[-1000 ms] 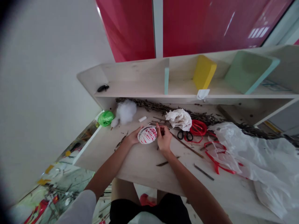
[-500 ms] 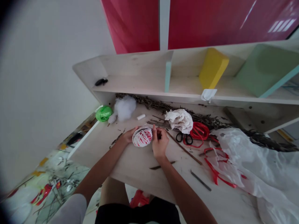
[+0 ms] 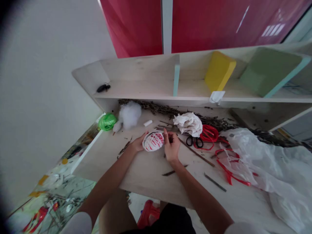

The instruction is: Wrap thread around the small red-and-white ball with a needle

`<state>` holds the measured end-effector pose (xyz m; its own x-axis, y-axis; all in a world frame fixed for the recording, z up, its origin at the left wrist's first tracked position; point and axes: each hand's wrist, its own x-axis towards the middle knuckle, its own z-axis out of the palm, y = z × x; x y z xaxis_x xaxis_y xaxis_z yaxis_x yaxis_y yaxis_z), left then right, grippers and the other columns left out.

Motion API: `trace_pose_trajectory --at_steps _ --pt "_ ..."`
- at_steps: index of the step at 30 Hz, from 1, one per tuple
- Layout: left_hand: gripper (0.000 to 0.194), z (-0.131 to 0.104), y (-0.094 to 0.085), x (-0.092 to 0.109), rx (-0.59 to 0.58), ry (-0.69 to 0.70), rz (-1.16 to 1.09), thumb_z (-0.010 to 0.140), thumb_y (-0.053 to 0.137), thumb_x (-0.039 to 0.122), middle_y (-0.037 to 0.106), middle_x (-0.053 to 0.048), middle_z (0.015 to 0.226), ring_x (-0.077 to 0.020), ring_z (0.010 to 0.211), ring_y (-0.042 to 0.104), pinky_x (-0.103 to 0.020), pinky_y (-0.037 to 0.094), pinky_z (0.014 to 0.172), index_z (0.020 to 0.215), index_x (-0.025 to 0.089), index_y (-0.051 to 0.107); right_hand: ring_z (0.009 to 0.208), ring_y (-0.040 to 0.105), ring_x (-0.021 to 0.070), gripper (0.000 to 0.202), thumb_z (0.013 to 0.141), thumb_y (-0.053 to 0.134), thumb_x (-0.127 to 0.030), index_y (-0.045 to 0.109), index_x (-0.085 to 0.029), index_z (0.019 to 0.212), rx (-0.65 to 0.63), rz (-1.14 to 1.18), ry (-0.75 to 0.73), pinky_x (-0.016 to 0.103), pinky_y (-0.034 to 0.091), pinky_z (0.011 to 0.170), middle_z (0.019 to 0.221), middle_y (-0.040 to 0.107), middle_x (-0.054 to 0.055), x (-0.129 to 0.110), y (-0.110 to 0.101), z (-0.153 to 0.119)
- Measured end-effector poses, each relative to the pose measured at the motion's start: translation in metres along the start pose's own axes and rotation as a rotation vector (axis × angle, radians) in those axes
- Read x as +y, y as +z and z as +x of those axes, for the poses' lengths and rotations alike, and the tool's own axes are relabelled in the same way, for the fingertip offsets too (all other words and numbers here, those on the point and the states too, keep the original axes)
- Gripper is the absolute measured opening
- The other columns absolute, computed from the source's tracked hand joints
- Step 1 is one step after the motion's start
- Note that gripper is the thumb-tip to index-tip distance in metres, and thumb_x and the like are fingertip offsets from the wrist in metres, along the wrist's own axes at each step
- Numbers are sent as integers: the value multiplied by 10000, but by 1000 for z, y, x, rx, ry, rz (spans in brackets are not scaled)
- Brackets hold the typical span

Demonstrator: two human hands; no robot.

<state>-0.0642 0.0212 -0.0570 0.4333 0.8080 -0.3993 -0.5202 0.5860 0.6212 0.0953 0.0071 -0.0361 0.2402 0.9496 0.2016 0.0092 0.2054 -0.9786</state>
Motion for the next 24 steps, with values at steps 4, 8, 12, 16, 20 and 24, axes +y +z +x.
trace_pose_trajectory --at_steps 4,8,12,16,20,24 --pt "415 4 -3 -1 -88 8 -105 925 458 386 731 -106 970 -204 967 672 -321 404 986 1169 96 626 505 464 110 400 784 591 -557 579 -163 718 5 -59 -66 243 357 480 566 557 -17 0 -2 -1" --pt "397 5 -4 1 -73 -19 -157 929 455 370 742 -83 892 -194 903 688 -316 426 966 1157 98 634 491 443 104 359 795 604 -513 593 -160 731 -25 -94 -88 238 341 464 564 551 -17 4 -4 -2" --pt "392 2 3 5 -25 -20 -173 952 405 343 740 -77 902 -184 925 685 -314 439 967 1168 105 629 492 432 103 339 814 592 -491 600 -159 746 -77 -139 -117 237 341 464 574 558 -11 5 -6 -1" --pt "404 -1 9 9 -12 36 -218 965 368 310 724 -102 1003 -183 1004 664 -312 438 989 1210 91 602 503 453 112 383 834 546 -523 615 -157 747 -120 -235 -178 245 359 476 594 579 10 4 -10 3" --pt "417 -3 10 12 21 29 -272 974 331 284 711 -109 1056 -181 1033 655 -317 448 992 1267 97 562 513 493 126 408 861 493 -538 616 -160 769 -156 -343 -236 255 388 492 618 600 33 7 -16 9" --pt "449 -5 13 13 2 47 -340 968 348 319 698 -124 1089 -190 1030 657 -313 477 959 1318 94 515 524 510 133 368 883 474 -501 612 -173 788 -211 -451 -319 259 393 520 636 603 36 13 -21 13"
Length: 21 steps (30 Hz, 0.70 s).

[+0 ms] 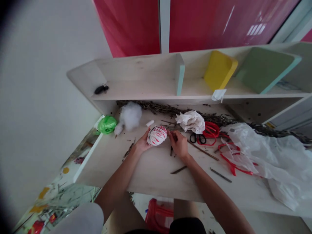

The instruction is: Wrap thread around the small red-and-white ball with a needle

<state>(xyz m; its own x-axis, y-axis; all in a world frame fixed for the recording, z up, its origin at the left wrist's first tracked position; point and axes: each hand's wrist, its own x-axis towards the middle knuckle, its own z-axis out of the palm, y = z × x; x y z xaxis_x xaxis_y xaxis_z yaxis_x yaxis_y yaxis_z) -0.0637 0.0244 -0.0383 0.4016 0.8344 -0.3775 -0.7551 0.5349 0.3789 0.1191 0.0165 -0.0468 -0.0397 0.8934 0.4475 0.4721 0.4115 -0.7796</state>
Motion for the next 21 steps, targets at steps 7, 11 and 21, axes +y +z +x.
trace_pose_trajectory --at_steps 7,11,21 --pt "460 7 10 -4 -11 60 -23 952 381 407 692 -70 1113 -179 976 669 -337 529 895 1344 190 485 641 602 175 241 890 462 -353 621 -181 831 -95 -97 -78 278 434 610 751 669 69 14 2 2" --pt "464 3 5 0 43 68 47 936 424 394 696 -88 1085 -196 922 680 -348 560 817 1345 183 483 646 604 178 194 858 488 -308 636 -189 819 -148 -133 -111 280 439 638 742 677 64 15 4 3" --pt "448 -15 -2 -4 100 257 74 942 405 317 701 -82 1055 -183 894 685 -338 568 793 1359 163 461 625 598 183 220 859 474 -336 637 -200 800 -195 -119 -80 278 419 607 722 688 58 3 10 -3"
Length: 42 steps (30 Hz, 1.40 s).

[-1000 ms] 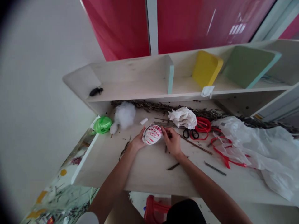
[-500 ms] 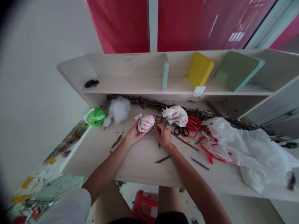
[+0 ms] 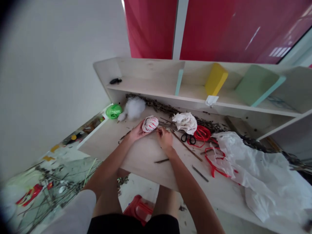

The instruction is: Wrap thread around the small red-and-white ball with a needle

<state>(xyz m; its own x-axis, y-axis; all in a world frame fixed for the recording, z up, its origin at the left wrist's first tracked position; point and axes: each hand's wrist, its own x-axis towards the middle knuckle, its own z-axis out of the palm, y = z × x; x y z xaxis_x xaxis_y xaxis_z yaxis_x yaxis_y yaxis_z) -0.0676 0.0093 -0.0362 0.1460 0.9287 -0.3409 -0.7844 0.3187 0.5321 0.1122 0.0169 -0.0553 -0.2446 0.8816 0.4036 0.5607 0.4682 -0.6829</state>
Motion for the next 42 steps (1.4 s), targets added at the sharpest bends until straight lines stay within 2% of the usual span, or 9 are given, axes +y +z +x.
trace_pose_trajectory --at_steps 7,15,19,24,27,31,36,42 --pt "447 0 -3 1 15 3 32 938 416 318 702 -86 1060 -178 893 684 -325 556 808 1355 166 470 590 590 178 223 861 462 -337 624 -205 781 21 40 16 274 411 567 687 681 54 0 3 3" --pt "420 -7 3 2 -33 1 29 947 403 328 666 -84 1159 -184 1029 649 -324 544 863 1320 164 507 571 581 176 187 850 480 -305 626 -214 776 43 61 -1 278 411 560 708 688 51 2 8 3" --pt "403 -4 4 1 12 41 7 947 415 299 673 -71 1146 -161 975 662 -313 549 855 1321 179 506 608 604 181 178 846 489 -291 631 -204 784 38 48 9 277 412 580 713 686 52 1 8 3" --pt "415 0 6 4 114 86 -27 943 406 381 705 -66 1048 -163 856 683 -285 574 747 1291 201 541 581 592 167 214 875 488 -338 637 -213 787 19 -2 -56 264 381 546 684 675 38 -1 8 2" --pt "414 2 7 7 150 165 -55 938 406 412 699 -60 1078 -168 896 679 -269 572 744 1277 228 556 577 597 164 238 893 479 -359 638 -219 784 -5 -32 -107 263 373 541 668 671 32 -3 9 0" --pt "394 4 8 6 201 239 -31 947 399 387 660 -58 1185 -153 966 660 -253 552 816 1254 215 574 601 607 165 252 903 468 -364 644 -219 795 -9 -48 -162 264 382 564 675 671 36 -3 9 -2" --pt "411 10 5 0 215 281 36 895 523 375 642 -61 1217 -146 975 653 -242 535 844 1273 219 563 611 603 167 239 900 470 -347 652 -206 838 -34 -68 -197 266 381 582 702 677 46 -5 8 -5" --pt "370 15 2 -5 211 299 131 869 568 354 684 -48 1114 -139 859 662 -224 542 751 1210 216 609 641 607 164 213 890 479 -311 650 -194 840 -77 -112 -215 260 377 602 724 682 52 -7 7 -8"
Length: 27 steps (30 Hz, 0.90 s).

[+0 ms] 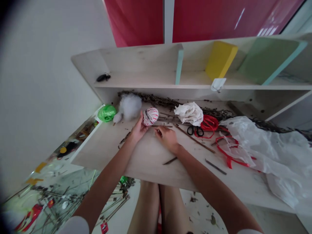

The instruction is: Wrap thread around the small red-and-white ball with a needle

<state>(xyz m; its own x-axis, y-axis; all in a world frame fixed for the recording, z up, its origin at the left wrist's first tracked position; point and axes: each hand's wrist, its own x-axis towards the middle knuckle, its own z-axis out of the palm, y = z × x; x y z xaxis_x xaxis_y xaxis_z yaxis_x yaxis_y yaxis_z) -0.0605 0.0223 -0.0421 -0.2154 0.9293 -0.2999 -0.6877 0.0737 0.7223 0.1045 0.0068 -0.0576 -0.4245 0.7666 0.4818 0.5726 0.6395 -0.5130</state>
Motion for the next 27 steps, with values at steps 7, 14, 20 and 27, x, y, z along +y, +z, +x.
trace_pose_trajectory --at_steps 7,14,20,27 --pt "362 -1 0 -1 -6 -10 12 870 566 335 702 -40 1052 -126 805 659 -212 520 715 1214 231 611 640 598 164 203 884 485 -303 649 -193 837 12 8 -6 258 385 607 715 672 47 4 3 0" --pt "356 -4 4 2 -4 -23 2 873 564 315 696 -29 1039 -112 742 635 -206 503 676 1219 243 605 648 605 165 218 890 479 -311 653 -191 839 22 -17 -20 262 397 616 722 674 51 5 4 -1" --pt "317 6 5 -4 -8 27 39 863 568 401 672 -46 1060 -104 777 626 -186 474 649 1123 231 627 626 599 156 237 898 469 -328 662 -200 849 -18 -54 -67 259 395 609 711 677 49 0 5 -3" --pt "331 2 12 -10 -55 123 184 738 702 397 666 -30 945 -102 735 602 -170 444 588 1006 212 642 604 587 152 298 910 465 -411 655 -195 833 102 42 -20 262 417 601 710 669 59 -9 -6 -6"
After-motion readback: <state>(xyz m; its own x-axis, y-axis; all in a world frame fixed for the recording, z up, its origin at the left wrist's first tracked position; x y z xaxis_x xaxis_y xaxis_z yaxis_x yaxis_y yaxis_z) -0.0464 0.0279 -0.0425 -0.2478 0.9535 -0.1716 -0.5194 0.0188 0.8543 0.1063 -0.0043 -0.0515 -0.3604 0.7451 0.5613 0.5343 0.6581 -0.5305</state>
